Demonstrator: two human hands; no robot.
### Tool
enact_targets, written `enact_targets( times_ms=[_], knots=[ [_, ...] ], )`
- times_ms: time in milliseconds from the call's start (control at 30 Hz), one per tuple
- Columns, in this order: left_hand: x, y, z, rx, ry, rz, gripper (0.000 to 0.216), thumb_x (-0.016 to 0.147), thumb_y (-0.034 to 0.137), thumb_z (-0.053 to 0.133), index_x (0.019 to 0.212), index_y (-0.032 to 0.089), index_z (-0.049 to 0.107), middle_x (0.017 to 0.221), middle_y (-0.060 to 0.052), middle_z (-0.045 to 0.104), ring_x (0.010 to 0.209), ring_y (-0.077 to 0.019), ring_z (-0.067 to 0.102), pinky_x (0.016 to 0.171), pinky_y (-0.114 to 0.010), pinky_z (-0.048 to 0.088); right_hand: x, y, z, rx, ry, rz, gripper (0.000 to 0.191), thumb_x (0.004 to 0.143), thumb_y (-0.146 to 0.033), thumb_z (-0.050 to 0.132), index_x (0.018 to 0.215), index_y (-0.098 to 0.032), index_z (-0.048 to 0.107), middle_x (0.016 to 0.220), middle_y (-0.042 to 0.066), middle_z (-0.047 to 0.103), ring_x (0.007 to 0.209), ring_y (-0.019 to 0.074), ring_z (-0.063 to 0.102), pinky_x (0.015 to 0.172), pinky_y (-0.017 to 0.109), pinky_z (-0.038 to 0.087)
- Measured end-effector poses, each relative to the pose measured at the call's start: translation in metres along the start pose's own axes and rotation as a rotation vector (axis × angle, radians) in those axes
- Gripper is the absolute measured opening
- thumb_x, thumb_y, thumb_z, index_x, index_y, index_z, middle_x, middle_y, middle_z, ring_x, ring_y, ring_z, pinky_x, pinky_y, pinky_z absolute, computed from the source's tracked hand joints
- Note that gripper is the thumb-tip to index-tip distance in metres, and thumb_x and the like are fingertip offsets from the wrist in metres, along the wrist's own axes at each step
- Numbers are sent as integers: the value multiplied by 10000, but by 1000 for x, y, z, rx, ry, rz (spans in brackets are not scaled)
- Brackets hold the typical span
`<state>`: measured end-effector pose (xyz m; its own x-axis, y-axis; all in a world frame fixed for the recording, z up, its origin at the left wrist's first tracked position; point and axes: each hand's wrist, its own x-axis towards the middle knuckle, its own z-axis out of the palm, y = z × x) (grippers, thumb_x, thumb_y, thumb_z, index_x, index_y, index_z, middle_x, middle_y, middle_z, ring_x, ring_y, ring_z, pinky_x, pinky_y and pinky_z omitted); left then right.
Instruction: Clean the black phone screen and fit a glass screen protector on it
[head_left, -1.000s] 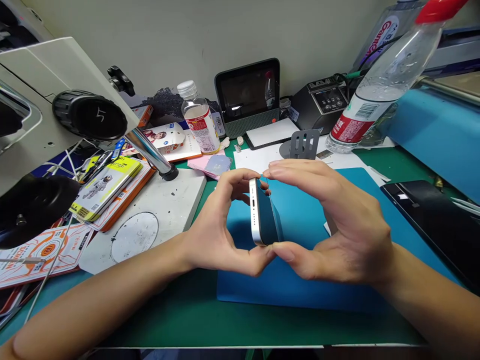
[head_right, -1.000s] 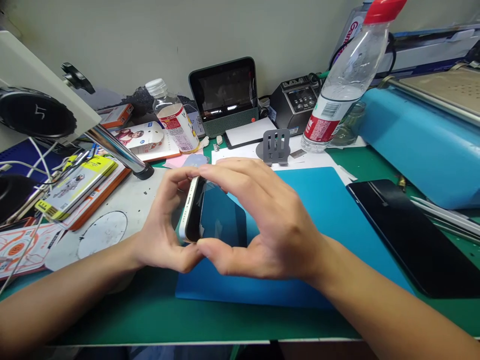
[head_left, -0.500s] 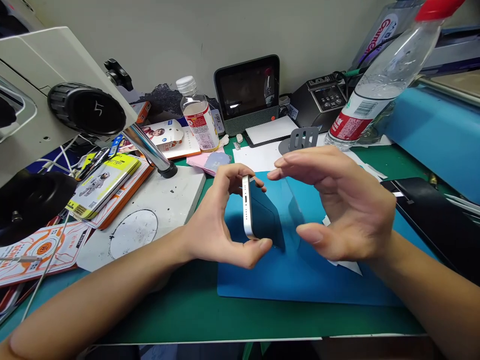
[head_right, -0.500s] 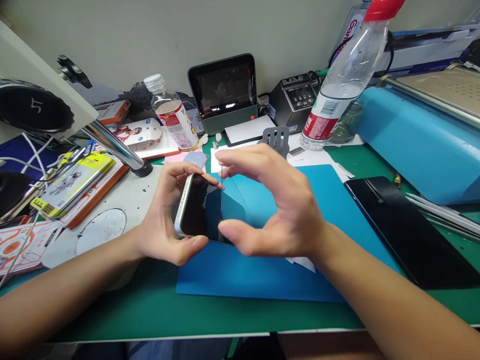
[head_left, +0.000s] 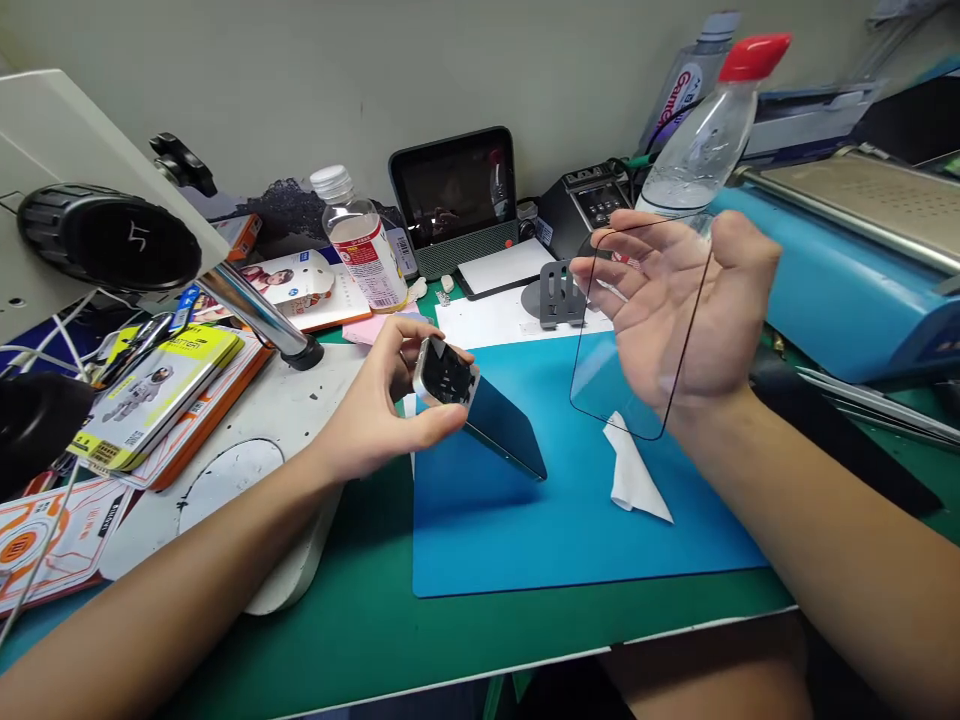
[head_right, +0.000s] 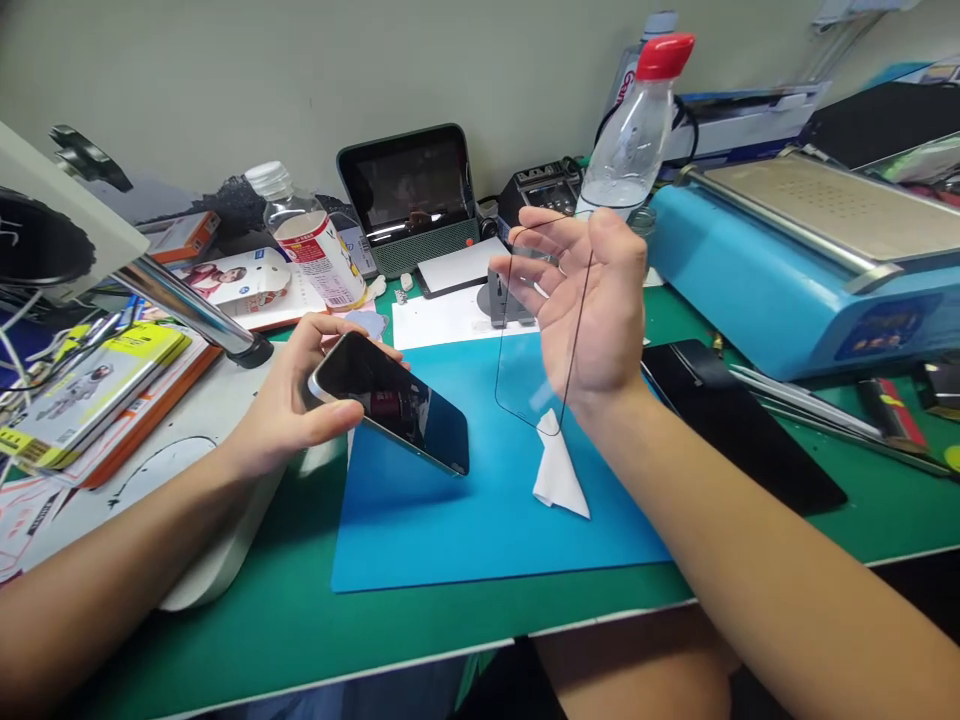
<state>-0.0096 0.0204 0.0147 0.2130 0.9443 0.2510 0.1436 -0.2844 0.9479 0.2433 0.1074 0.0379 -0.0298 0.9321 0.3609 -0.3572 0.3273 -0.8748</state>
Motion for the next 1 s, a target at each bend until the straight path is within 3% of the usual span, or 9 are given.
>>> enact_targets(
  times_ms=[100,200,333,433,567,667,800,1000],
  knots=[
    [0,-1,-3,18,-89,-41,616,794,443,897,1193,259,465,1274,-113,756,1057,-246,754,867,-392,628,6,8,-7,-68,-1,-23,506,959,-741,464,1024,-319,735,1272,57,736,1178,292,719,1165,534,499],
    [-2,-2,-4,70,-214,30,673,740,352,940,1204,267,459,1346,-123,730,1161,-274,739,937,-410,619,11,14,-16,-173,26,-117,405,995,-652,466,1079,-321,683,1396,56,675,1231,276,705,1180,512,496],
    [-4,0,-6,131,-321,105,728,698,295,962,1235,278,469,1398,-118,704,1238,-298,708,1048,-452,578,18,22,-27,-253,73,-189,299,1007,-556,529,1117,-312,662,1376,52,677,1300,293,694,1210,521,482],
    [-3,3,-7,205,-345,56,699,732,330,933,1284,267,509,1398,-116,693,1274,-313,686,1072,-460,563,20,26,-30,-325,31,-195,336,999,-583,567,1171,-315,673,1323,40,706,1331,298,684,1209,523,487],
    [-1,6,-5,343,-393,3,731,730,397,915,1342,241,548,1383,-116,690,1284,-332,673,1109,-476,547,18,26,-25,-204,-27,-134,356,865,-556,777,1098,-291,735,1246,29,765,1236,270,738,1176,475,533],
    [-2,5,-1,466,-462,-37,718,756,423,883,1370,238,561,1399,-115,689,1273,-336,678,1106,-477,551,15,23,-23,-163,-169,-76,395,794,-494,865,1108,-275,766,1245,47,792,1225,275,742,1150,488,551],
    [-3,4,3,614,-549,-35,696,788,412,866,1393,239,570,1346,-98,703,1207,-323,695,1037,-435,572,18,22,-32,-203,-356,3,479,773,-455,882,1191,-263,746,1320,85,771,1272,306,720,1143,535,545],
    [-3,6,7,686,-600,56,632,790,432,873,1306,218,577,1247,-103,696,1158,-324,668,966,-430,557,26,21,-45,-229,-386,9,615,776,-422,862,1341,-305,648,1372,76,743,1283,310,716,1209,586,469]
  ],
)
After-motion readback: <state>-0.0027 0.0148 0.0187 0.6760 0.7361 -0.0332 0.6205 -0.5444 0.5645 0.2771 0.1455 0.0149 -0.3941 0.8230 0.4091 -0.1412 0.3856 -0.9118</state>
